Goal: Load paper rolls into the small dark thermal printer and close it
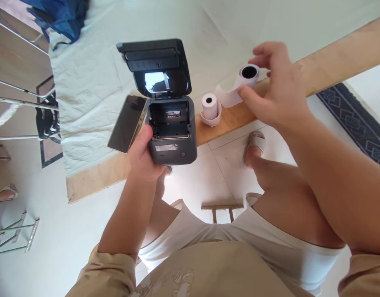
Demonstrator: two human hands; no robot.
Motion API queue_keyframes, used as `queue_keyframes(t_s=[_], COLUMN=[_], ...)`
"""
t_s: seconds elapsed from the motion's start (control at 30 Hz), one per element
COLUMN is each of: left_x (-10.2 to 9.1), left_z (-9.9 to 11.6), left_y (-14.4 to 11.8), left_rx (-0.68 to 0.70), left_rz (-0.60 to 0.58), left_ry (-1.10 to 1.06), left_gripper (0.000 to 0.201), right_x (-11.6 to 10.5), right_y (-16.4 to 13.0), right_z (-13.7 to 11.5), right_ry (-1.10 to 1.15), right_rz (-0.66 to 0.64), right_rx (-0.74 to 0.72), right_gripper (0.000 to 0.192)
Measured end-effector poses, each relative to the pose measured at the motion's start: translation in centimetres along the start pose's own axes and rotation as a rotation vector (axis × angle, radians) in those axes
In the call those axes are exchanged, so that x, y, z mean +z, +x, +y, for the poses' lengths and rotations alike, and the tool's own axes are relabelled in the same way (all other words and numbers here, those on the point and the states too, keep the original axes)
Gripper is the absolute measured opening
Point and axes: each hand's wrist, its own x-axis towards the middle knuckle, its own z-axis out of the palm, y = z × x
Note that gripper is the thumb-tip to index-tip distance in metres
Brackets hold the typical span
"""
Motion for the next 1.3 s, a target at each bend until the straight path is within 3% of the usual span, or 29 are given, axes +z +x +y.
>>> queue_keyframes(t_s=[0.1,0.17,0.23,0.3,0.4,0.57,0.77,0.97,1.07,1.2,1.3], left_x=[-0.1,-0.2,-0.2,-0.2,-0.2,-0.1,-0.1,0.1,0.2,0.3,0.2], left_z=[-0.2,-0.4,-0.6,-0.6,-0.6,-0.5,-0.7,-0.7,-0.5,-0.3,-0.5], left_y=[0.2,0.3,0.5,0.5,0.5,0.5,0.3,0.2,0.3,0.3,0.4], left_rx=[0.056,0.097,0.118,0.122,0.104,0.093,0.065,0.086,0.084,0.083,0.068], left_rz=[0.002,-0.004,-0.007,-0.005,0.001,-0.011,0.004,0.005,-0.006,-0.019,-0.018], left_ry=[0.001,-0.004,-0.009,-0.02,-0.038,-0.064,-0.066,-0.068,-0.073,-0.095,-0.087], left_gripper=[0.065,0.064,0.063,0.061,0.058,0.059,0.065,0.061,0.059,0.057,0.058], right_x=[-0.7,-0.9,-0.7,0.0,1.4,2.9,2.9,1.0,0.3,0.0,0.1], right_y=[-0.9,-1.6,-2.3,-2.8,-3.0,-2.1,-1.7,-3.2,-4.1,-4.4,-4.3], right_z=[0.1,-1.0,-2.7,-4.4,-6.0,-6.8,-7.7,-8.0,-8.1,-7.3,-6.7], right_ry=[0.037,0.031,0.038,0.022,-0.048,-0.117,-0.147,0.181,0.489,0.916,1.034], right_rz=[0.218,0.303,0.239,0.097,-0.047,-0.153,-0.203,0.01,0.055,-0.17,-0.377], right_rx=[-0.177,-0.229,-0.206,-0.189,-0.218,-0.118,-0.082,-0.144,-0.117,0.144,0.332], right_gripper=[0.038,0.034,0.031,0.031,0.04,0.043,0.036,0.042,0.04,0.041,0.035])
